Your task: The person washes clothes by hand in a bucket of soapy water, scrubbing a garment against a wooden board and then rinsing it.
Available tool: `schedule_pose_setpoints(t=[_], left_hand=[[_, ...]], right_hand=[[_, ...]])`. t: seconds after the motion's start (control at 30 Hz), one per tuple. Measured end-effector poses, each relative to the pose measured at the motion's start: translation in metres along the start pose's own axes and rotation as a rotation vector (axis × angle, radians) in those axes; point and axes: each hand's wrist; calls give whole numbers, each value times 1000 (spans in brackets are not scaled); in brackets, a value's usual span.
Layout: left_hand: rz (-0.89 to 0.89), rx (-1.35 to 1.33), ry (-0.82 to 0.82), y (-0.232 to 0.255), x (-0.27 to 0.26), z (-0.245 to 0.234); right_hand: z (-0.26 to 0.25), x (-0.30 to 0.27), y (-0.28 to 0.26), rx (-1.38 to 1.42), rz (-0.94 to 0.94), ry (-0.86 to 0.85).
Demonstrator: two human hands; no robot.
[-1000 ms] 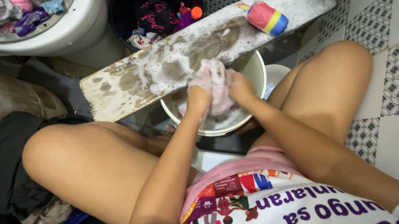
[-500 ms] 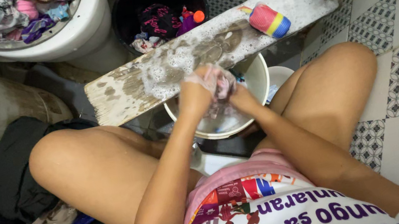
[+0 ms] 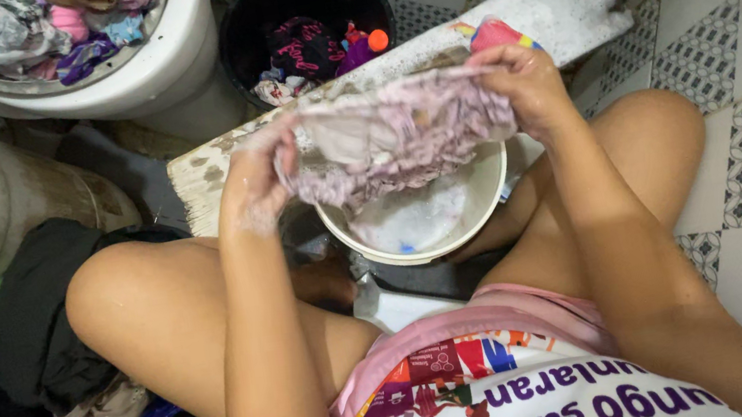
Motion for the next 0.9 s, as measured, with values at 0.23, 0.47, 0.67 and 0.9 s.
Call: schedule_pose_setpoints(t=[0.23,0.47,0.67,0.9], left_hand=[[432,482,565,-51,8,22],[319,790,199,-100,26,91],[135,694,176,-92,52,101],[-212,-436,-414,-68,18,127]], right_hand=[[10,25,72,-528,-201,320],[29,9,102,-714,-1,360],[25,18,70,320,31,364],[15,-12,-7,579,-36,179]])
Point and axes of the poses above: each hand's wrist, its own x-axis towards the middle knuckle, its own z-axis out of the palm, y = z × x
